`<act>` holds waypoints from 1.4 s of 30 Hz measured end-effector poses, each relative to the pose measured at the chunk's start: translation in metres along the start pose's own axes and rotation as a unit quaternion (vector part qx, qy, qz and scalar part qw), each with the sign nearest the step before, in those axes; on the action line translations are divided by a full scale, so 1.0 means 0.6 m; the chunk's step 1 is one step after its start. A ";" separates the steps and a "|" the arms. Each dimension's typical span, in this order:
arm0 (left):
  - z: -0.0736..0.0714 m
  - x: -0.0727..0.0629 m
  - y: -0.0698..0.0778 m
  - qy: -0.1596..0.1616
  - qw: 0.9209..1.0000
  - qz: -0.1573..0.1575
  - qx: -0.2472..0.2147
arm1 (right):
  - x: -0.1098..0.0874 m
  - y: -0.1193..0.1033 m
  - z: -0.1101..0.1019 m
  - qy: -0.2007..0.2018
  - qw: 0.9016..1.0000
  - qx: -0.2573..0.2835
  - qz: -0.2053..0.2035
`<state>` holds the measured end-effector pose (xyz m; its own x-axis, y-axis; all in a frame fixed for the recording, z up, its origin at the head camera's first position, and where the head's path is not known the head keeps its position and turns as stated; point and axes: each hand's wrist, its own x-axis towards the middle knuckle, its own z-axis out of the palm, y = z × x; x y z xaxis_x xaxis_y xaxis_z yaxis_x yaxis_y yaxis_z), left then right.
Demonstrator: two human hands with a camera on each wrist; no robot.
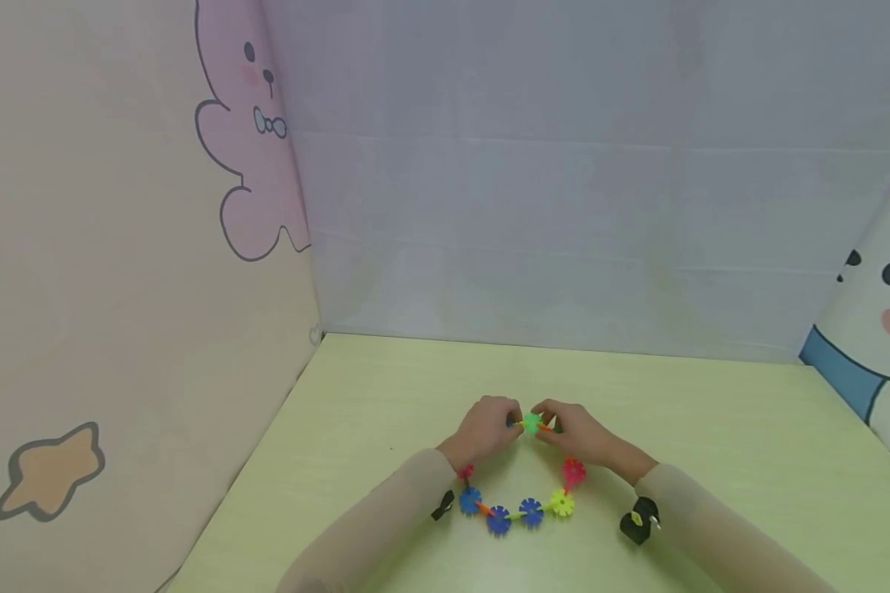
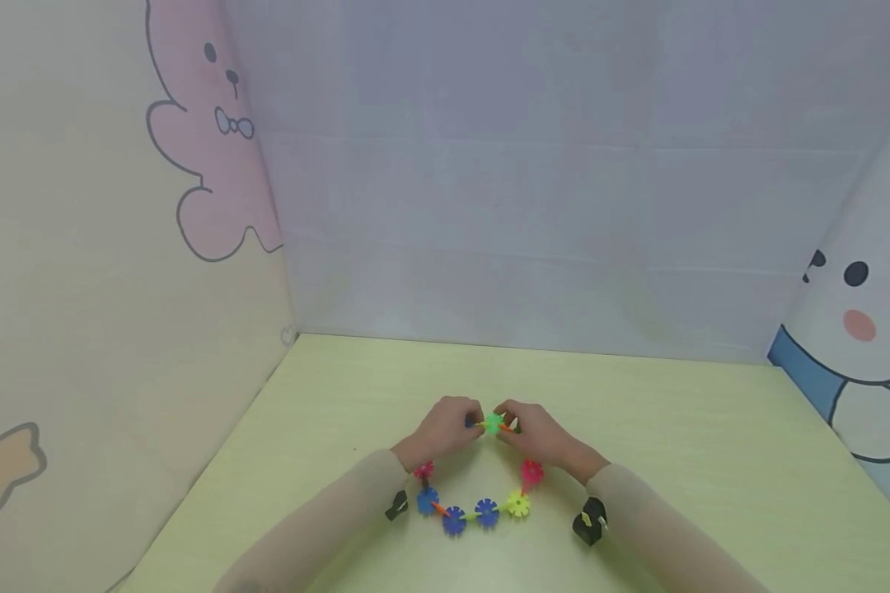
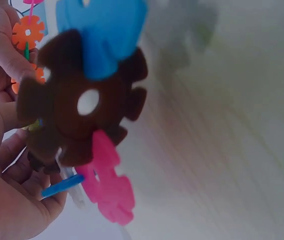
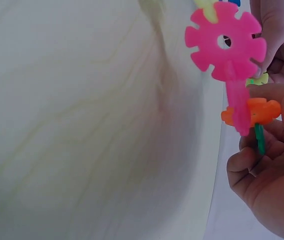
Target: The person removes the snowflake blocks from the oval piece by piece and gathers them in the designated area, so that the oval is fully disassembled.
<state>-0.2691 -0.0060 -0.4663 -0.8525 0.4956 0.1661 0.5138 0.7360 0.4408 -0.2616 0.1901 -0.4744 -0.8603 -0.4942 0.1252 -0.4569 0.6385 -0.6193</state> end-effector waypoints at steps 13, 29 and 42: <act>0.005 0.006 -0.013 0.030 0.997 0.013 -0.069 | 0.003 -0.003 -0.001 0.005 1.000 -0.001 -0.009; -0.002 0.001 -0.009 0.032 0.998 0.026 -0.050 | 0.009 -0.004 0.003 0.002 0.999 -0.009 -0.045; 0.009 -0.002 -0.037 0.041 0.997 0.028 -0.056 | 0.011 0.001 -0.002 0.009 0.999 -0.029 -0.025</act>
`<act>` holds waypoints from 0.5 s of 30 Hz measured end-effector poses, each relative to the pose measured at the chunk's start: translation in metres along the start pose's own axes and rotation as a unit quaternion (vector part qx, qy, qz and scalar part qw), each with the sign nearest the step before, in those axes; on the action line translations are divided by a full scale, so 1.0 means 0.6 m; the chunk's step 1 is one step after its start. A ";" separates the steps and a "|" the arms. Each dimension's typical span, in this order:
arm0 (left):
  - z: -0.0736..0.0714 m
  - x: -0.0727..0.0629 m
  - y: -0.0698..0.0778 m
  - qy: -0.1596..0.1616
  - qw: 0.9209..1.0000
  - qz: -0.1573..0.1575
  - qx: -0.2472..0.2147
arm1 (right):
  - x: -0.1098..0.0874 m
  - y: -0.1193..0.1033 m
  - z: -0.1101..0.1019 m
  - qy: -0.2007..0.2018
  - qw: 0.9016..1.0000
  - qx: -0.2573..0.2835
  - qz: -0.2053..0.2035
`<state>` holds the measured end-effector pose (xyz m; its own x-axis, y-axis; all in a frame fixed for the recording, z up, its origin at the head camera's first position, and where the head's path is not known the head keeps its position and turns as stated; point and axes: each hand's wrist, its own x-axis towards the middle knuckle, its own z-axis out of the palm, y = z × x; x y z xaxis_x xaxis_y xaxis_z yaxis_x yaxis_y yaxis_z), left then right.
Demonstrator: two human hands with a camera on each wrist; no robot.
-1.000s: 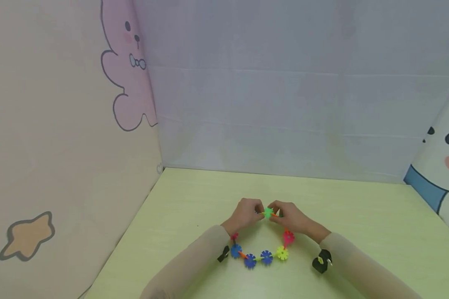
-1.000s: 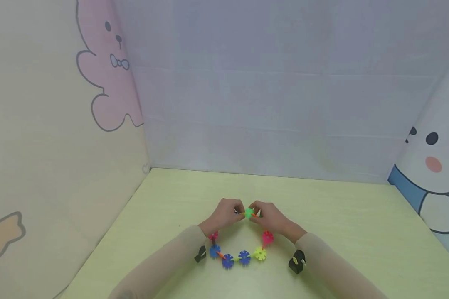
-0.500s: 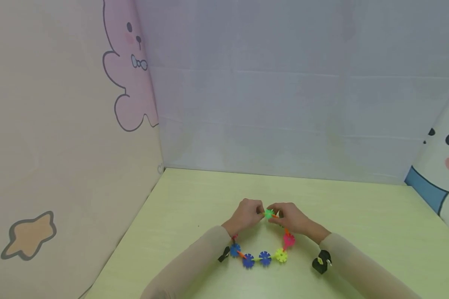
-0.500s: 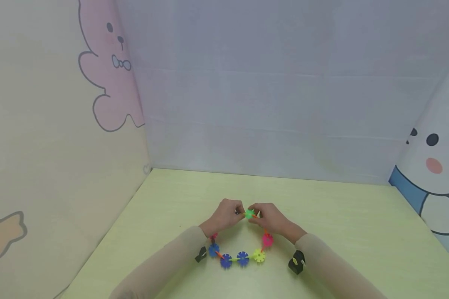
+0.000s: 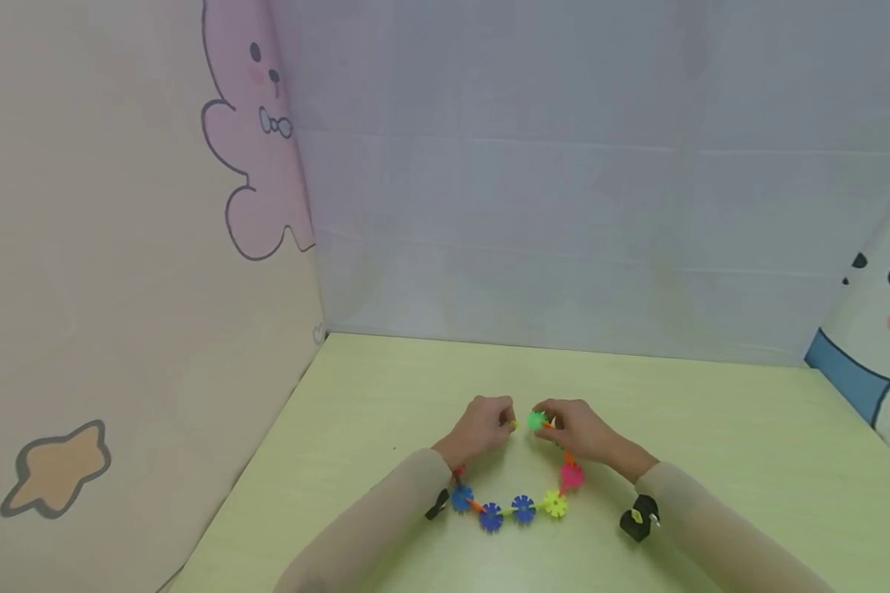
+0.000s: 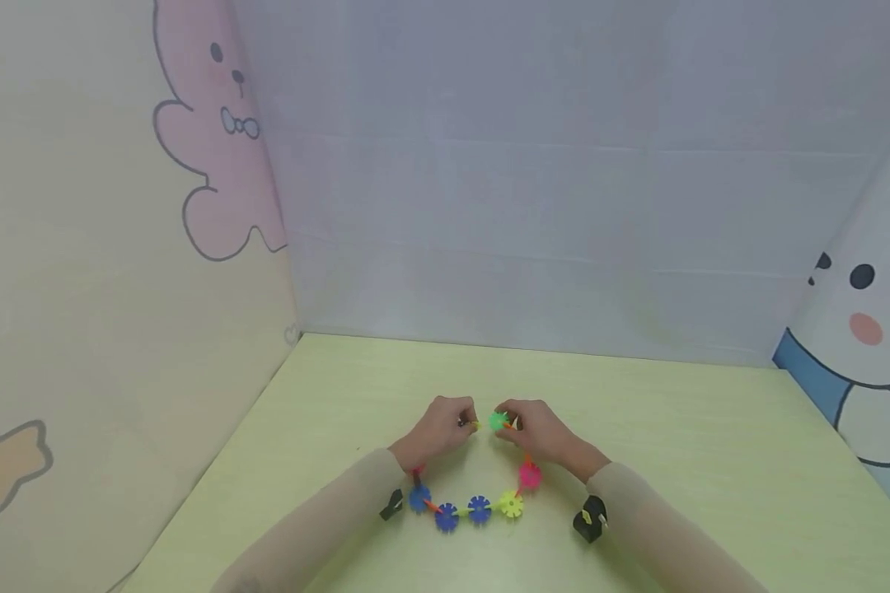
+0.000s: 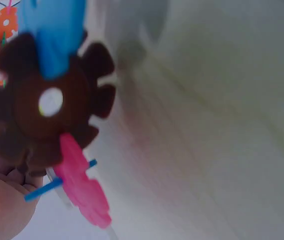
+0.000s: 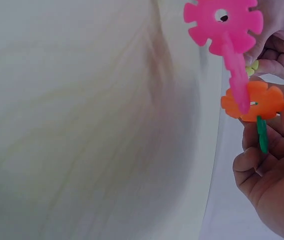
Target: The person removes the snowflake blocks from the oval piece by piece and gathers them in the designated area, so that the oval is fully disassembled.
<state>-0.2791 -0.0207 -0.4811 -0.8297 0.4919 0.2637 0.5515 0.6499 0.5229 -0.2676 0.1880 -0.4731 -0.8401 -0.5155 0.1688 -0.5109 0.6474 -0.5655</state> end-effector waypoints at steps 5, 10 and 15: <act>-0.004 0.000 -0.005 -0.014 1.000 -0.021 0.004 | -0.003 -0.001 -0.002 -0.002 1.000 -0.011 0.000; -0.016 -0.002 -0.005 -0.039 0.997 -0.066 0.007 | -0.005 0.001 -0.006 -0.015 1.000 -0.006 0.001; -0.025 -0.004 -0.006 -0.056 0.995 -0.084 0.000 | 0.001 0.014 -0.012 -0.031 0.999 0.020 0.020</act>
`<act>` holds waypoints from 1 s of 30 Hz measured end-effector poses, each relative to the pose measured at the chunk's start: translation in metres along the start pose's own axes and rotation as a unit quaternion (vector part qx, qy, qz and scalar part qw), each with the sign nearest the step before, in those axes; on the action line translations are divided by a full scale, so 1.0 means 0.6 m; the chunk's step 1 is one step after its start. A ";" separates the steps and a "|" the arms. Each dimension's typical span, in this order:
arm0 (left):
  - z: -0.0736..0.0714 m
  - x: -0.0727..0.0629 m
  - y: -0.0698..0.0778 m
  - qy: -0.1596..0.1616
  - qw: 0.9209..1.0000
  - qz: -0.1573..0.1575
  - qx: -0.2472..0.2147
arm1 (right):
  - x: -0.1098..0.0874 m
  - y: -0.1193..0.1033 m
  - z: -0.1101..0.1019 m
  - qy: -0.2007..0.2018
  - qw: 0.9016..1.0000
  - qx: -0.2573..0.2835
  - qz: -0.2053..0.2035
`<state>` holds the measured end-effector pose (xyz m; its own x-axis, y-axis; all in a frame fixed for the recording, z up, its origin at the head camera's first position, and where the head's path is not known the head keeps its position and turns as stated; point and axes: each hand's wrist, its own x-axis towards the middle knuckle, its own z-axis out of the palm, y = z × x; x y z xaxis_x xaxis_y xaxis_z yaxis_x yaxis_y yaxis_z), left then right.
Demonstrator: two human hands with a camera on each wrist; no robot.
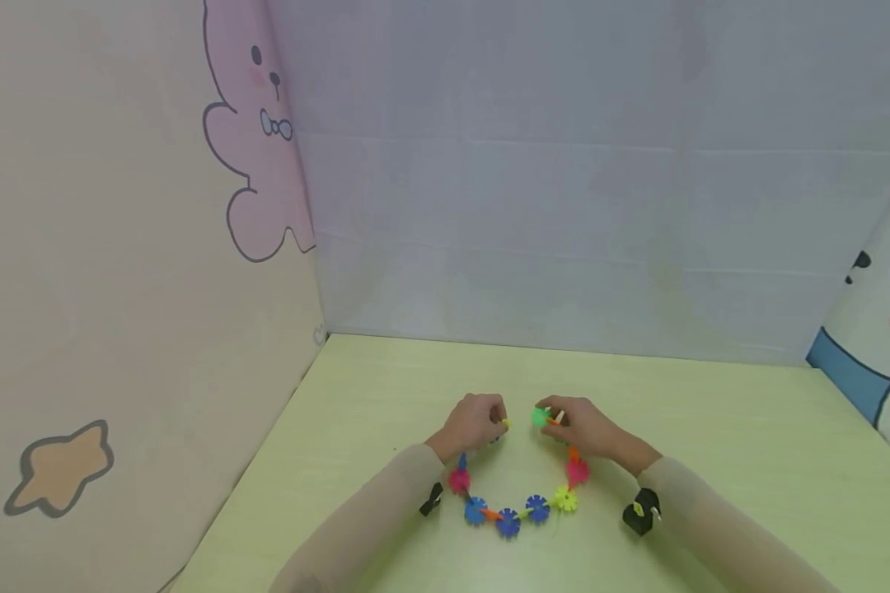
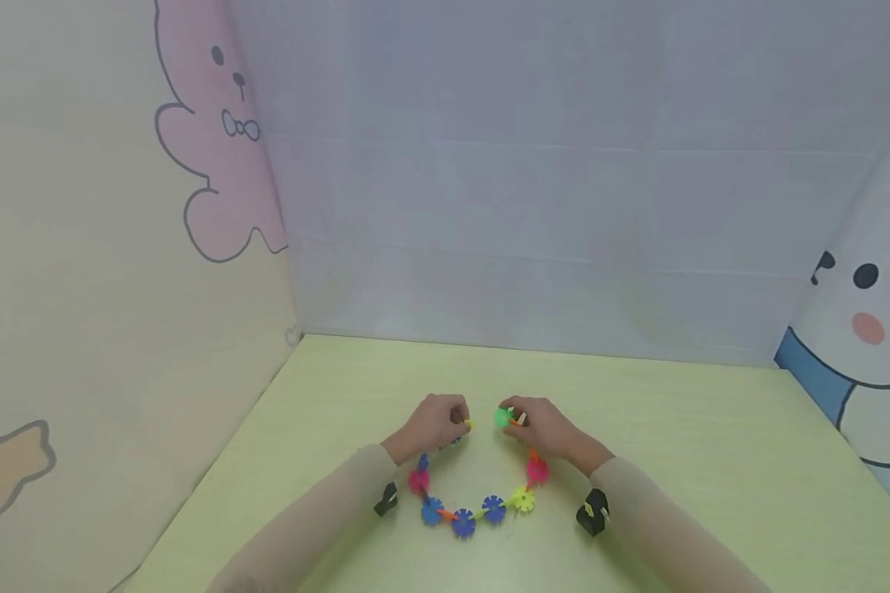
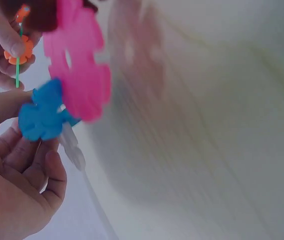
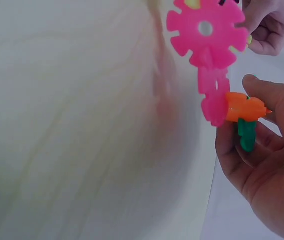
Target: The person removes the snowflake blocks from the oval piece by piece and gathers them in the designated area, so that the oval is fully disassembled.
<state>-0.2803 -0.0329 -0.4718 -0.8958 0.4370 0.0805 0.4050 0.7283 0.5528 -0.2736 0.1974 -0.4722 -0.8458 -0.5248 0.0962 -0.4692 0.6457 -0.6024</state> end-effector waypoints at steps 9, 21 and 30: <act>0.009 -0.004 -0.003 -0.018 1.000 -0.011 0.003 | 0.015 0.015 -0.007 0.007 1.000 0.008 0.023; 0.017 -0.008 -0.001 -0.031 0.999 0.008 -0.024 | 0.033 0.018 -0.014 0.039 0.997 -0.001 0.067; 0.024 -0.003 -0.004 -0.022 0.999 0.007 -0.038 | 0.039 0.023 -0.017 0.044 0.998 0.010 0.049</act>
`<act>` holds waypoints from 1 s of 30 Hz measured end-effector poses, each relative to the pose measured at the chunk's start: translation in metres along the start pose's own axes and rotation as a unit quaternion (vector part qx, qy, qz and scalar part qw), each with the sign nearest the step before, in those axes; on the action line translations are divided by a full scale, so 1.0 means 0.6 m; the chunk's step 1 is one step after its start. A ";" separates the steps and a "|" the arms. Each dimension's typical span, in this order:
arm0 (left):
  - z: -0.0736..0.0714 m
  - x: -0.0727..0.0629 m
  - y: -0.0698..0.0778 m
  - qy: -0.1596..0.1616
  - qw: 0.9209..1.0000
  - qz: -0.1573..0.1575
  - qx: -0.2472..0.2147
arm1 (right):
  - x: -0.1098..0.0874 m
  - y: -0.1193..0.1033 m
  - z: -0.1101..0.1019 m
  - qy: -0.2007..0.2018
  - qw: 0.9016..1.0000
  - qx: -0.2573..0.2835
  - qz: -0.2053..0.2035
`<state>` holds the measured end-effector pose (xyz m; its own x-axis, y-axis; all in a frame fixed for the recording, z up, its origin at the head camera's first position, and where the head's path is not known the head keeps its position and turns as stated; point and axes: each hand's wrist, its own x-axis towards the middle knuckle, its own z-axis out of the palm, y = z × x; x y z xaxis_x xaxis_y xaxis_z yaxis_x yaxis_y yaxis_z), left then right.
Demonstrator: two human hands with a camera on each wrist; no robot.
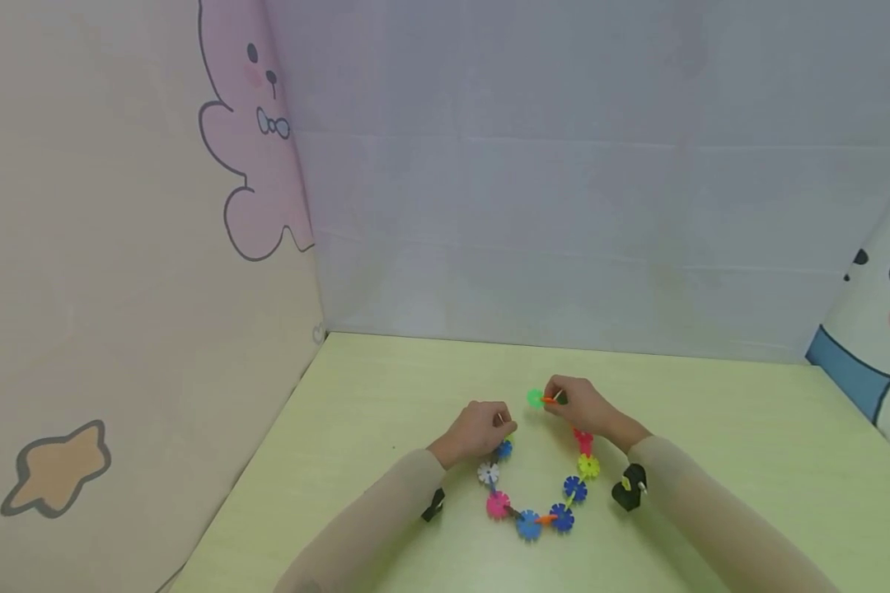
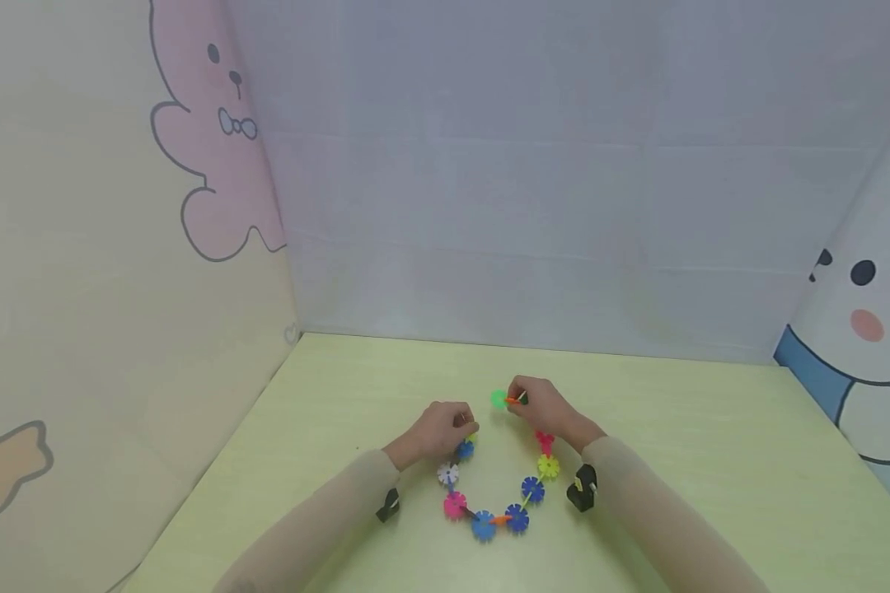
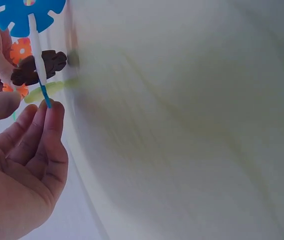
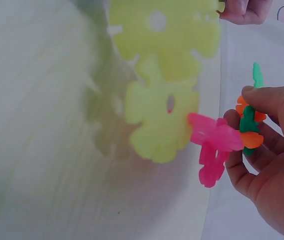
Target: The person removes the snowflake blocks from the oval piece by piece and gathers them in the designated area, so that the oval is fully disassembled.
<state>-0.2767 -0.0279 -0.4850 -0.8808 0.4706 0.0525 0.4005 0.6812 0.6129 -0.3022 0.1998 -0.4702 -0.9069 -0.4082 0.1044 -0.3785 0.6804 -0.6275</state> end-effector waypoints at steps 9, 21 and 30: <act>-0.010 0.023 0.017 0.053 0.994 -0.039 -0.091 | 0.003 -0.013 -0.005 -0.001 1.000 0.003 -0.026; -0.010 0.038 0.028 0.069 0.982 -0.071 -0.160 | 0.004 -0.023 0.000 0.005 0.999 0.000 -0.046; -0.011 0.045 0.034 0.050 0.980 -0.072 -0.177 | 0.006 -0.027 0.001 -0.004 0.999 0.001 -0.039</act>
<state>-0.2943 -0.0049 -0.4662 -0.9493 0.3143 0.0116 0.1731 0.4916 0.8535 -0.2992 0.1873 -0.4601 -0.8733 -0.4644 0.1473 -0.4474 0.6447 -0.6198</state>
